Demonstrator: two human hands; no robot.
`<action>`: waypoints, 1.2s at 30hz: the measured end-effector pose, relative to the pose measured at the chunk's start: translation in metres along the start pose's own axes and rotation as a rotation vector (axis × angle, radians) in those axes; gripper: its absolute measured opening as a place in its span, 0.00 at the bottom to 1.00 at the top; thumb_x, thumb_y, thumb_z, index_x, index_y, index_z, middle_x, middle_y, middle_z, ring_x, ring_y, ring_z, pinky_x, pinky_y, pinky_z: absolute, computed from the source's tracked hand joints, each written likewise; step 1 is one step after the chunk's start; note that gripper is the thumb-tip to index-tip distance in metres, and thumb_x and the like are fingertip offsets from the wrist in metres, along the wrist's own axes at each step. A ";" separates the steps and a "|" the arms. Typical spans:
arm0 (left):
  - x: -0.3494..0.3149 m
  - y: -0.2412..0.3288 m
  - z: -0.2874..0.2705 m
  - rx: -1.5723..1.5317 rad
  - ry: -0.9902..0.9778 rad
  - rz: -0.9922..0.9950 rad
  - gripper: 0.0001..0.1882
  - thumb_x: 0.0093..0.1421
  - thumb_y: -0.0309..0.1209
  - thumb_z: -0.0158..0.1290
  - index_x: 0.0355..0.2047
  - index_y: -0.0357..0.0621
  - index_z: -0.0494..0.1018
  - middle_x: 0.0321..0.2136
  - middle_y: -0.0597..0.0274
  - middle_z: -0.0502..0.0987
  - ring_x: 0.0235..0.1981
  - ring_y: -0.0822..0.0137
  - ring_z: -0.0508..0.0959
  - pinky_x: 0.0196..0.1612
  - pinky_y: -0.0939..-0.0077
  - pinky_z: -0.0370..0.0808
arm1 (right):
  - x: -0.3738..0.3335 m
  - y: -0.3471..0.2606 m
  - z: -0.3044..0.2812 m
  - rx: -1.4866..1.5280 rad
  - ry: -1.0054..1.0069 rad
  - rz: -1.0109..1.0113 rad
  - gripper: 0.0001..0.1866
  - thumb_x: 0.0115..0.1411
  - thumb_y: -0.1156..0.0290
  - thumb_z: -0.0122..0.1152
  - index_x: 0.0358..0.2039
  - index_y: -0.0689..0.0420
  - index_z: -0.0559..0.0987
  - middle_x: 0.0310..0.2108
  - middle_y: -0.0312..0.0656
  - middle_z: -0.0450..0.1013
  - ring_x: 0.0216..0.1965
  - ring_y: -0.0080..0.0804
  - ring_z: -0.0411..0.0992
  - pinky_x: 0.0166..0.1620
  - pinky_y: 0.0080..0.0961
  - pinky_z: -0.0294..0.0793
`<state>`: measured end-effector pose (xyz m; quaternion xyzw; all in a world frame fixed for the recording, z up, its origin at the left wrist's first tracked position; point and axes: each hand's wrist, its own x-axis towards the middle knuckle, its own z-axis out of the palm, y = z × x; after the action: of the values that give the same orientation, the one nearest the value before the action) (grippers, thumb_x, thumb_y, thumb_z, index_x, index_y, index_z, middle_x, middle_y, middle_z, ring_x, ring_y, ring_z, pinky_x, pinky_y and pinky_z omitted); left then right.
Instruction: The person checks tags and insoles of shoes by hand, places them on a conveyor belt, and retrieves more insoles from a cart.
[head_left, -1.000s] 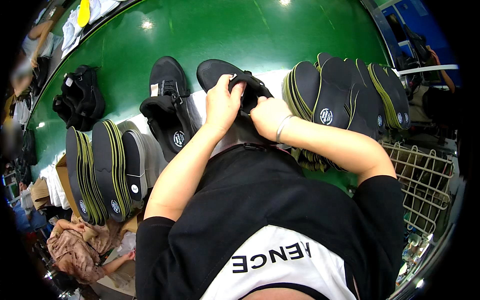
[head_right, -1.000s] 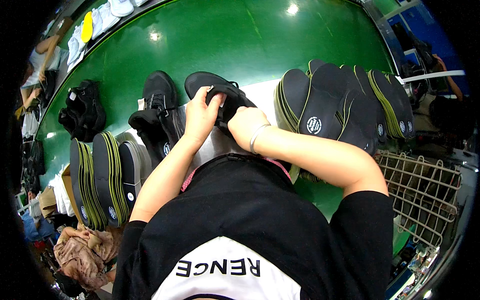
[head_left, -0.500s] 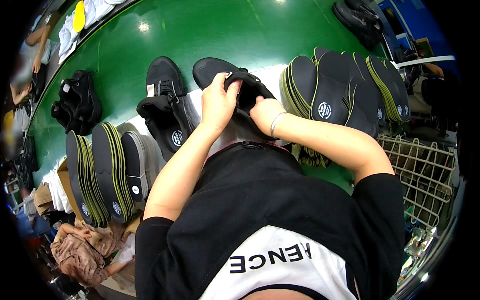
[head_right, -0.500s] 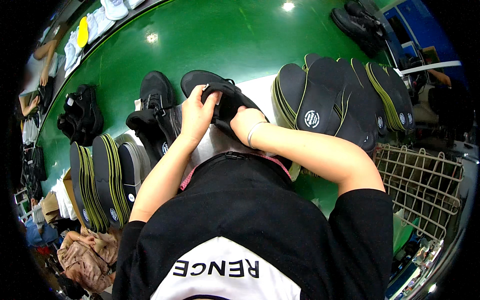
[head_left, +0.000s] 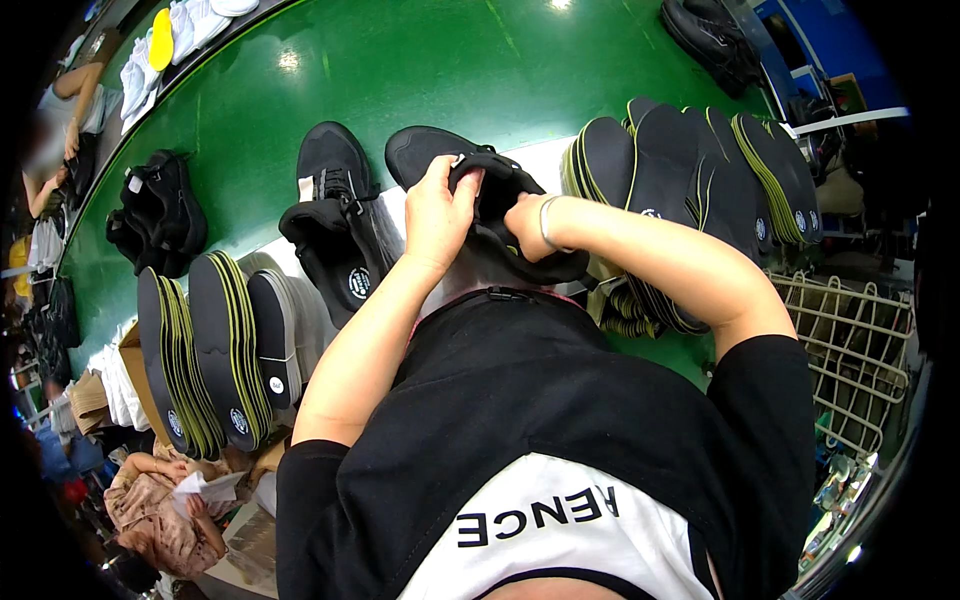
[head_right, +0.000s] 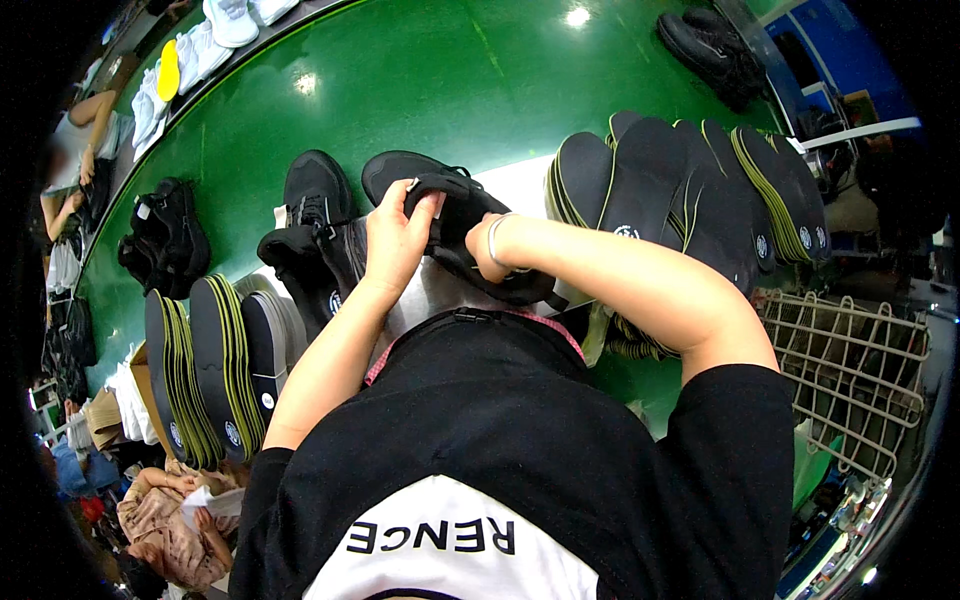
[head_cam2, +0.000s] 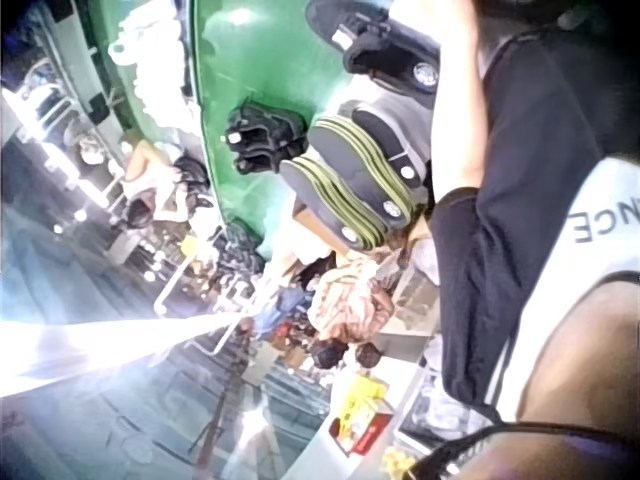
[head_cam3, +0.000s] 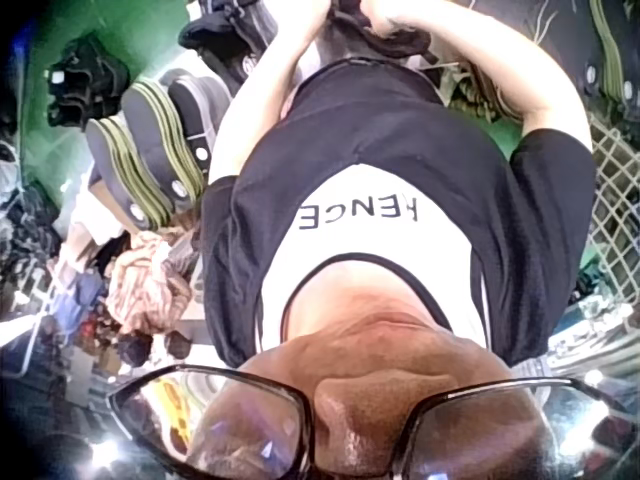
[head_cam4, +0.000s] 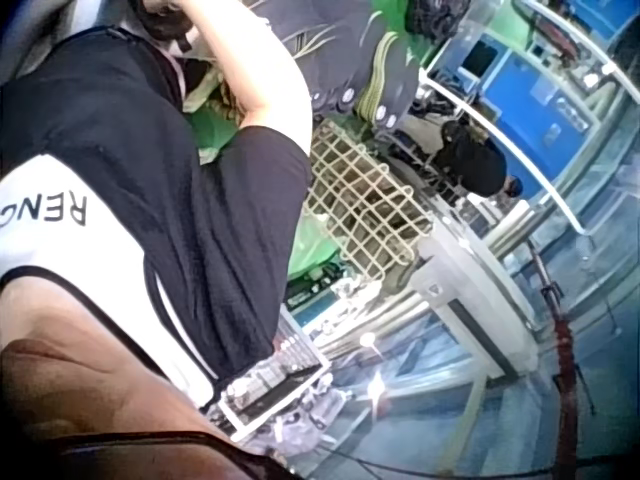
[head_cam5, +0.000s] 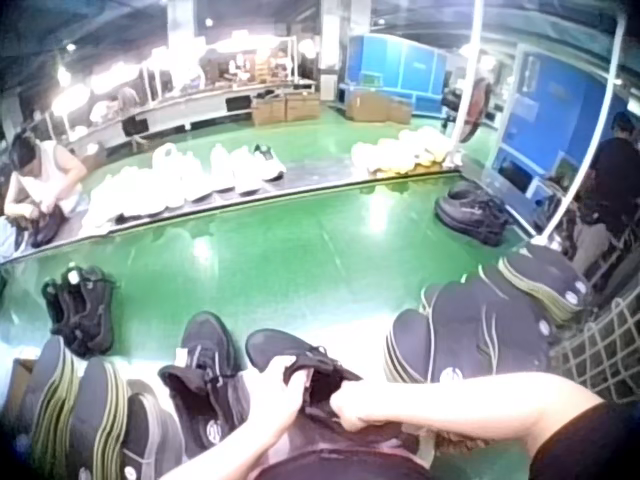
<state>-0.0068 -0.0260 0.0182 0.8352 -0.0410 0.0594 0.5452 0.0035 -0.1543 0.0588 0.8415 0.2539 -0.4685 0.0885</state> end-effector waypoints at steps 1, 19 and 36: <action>0.000 0.000 0.000 -0.006 0.003 0.002 0.11 0.51 0.33 0.51 0.32 0.39 0.68 0.19 0.52 0.73 0.18 0.58 0.73 0.25 0.71 0.69 | 0.002 -0.003 0.004 -0.057 -0.002 0.015 0.18 0.42 0.69 0.53 0.36 0.61 0.74 0.41 0.55 0.66 0.42 0.43 0.67 0.43 0.29 0.68; 0.001 0.001 0.000 0.037 0.032 -0.011 0.12 0.51 0.33 0.50 0.32 0.38 0.68 0.21 0.50 0.73 0.23 0.55 0.75 0.28 0.70 0.70 | -0.044 0.001 0.016 -0.042 -0.187 -0.065 0.22 0.48 0.64 0.47 0.44 0.59 0.68 0.32 0.46 0.72 0.41 0.39 0.69 0.54 0.51 0.43; -0.014 0.007 -0.008 -0.192 0.003 -0.172 0.11 0.54 0.31 0.47 0.34 0.35 0.65 0.24 0.56 0.73 0.26 0.68 0.73 0.32 0.77 0.68 | -0.063 0.010 0.011 0.457 0.755 -0.098 0.11 0.50 0.69 0.51 0.29 0.65 0.73 0.27 0.49 0.71 0.27 0.43 0.71 0.31 0.31 0.70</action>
<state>-0.0221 -0.0210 0.0260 0.7795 0.0259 0.0093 0.6258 -0.0272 -0.1886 0.1044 0.9385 0.1980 -0.1762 -0.2211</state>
